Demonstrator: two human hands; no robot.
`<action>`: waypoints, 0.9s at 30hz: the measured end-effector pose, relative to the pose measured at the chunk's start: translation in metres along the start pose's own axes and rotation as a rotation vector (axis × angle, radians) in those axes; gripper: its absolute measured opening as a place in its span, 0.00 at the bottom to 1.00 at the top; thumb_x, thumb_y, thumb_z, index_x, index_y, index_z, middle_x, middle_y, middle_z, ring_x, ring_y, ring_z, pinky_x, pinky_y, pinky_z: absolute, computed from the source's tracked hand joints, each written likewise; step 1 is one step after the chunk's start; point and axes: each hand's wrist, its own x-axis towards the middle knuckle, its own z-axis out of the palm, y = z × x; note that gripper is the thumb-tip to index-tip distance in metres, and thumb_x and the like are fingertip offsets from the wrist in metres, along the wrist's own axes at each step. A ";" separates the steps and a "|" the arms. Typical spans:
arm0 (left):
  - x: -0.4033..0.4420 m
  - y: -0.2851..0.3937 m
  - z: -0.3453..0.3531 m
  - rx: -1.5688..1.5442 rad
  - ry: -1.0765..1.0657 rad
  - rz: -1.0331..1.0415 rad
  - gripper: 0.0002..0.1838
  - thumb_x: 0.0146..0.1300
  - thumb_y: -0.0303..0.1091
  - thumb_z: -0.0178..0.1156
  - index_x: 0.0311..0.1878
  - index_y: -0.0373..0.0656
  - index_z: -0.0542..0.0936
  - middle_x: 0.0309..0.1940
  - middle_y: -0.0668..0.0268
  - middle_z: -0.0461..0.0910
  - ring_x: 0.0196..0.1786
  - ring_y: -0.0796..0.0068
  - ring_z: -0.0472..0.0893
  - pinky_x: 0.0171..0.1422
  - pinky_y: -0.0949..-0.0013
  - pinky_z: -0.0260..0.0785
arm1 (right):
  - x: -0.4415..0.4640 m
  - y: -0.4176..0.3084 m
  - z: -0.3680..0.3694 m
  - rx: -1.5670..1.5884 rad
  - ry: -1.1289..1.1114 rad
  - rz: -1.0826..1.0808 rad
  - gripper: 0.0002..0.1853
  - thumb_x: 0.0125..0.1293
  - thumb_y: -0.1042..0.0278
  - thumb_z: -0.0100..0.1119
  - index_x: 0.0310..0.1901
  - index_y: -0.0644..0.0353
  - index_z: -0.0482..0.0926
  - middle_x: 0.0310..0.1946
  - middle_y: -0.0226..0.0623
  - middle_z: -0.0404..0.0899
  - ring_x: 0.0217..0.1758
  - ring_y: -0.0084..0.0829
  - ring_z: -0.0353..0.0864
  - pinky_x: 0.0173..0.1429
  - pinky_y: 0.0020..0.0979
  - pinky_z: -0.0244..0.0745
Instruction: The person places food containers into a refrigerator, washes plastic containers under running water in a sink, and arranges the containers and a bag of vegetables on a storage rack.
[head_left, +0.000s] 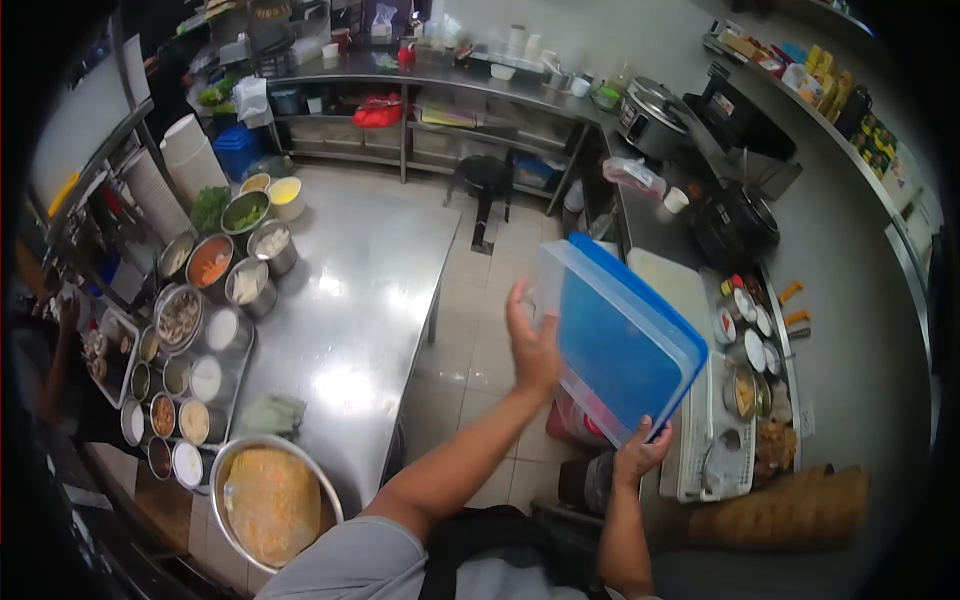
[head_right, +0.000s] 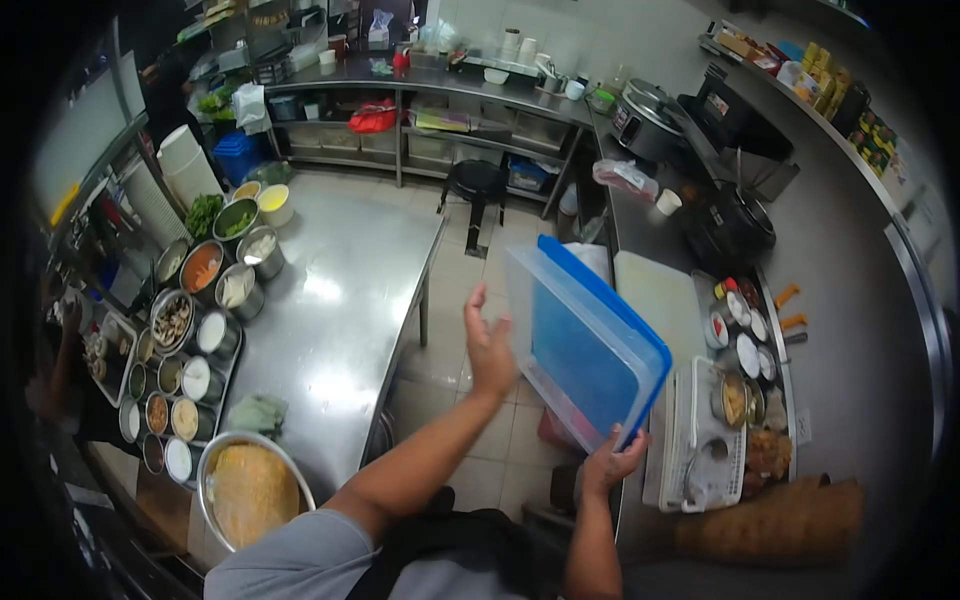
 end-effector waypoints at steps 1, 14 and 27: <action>0.026 -0.022 0.003 0.004 -0.001 0.009 0.31 0.64 0.33 0.55 0.69 0.39 0.61 0.65 0.55 0.67 0.70 0.63 0.63 0.72 0.63 0.53 | 0.019 -0.002 0.012 0.023 0.027 -0.075 0.19 0.69 0.63 0.57 0.52 0.70 0.71 0.43 0.46 0.76 0.47 0.39 0.75 0.56 0.37 0.68; 0.316 -0.118 0.113 -0.125 -0.362 -0.323 0.17 0.67 0.32 0.52 0.59 0.42 0.72 0.50 0.62 0.80 0.52 0.69 0.80 0.56 0.64 0.73 | 0.264 -0.001 0.250 0.579 -0.170 -0.457 0.23 0.55 0.57 0.65 0.44 0.65 0.72 0.41 0.42 0.71 0.45 0.38 0.74 0.54 0.35 0.70; 0.534 -0.255 0.063 0.063 -0.140 -0.094 0.24 0.76 0.47 0.42 0.63 0.38 0.71 0.56 0.61 0.75 0.59 0.68 0.74 0.66 0.65 0.65 | 0.394 -0.063 0.550 0.612 -0.385 -0.830 0.10 0.62 0.70 0.60 0.39 0.62 0.69 0.41 0.46 0.79 0.45 0.40 0.80 0.52 0.39 0.76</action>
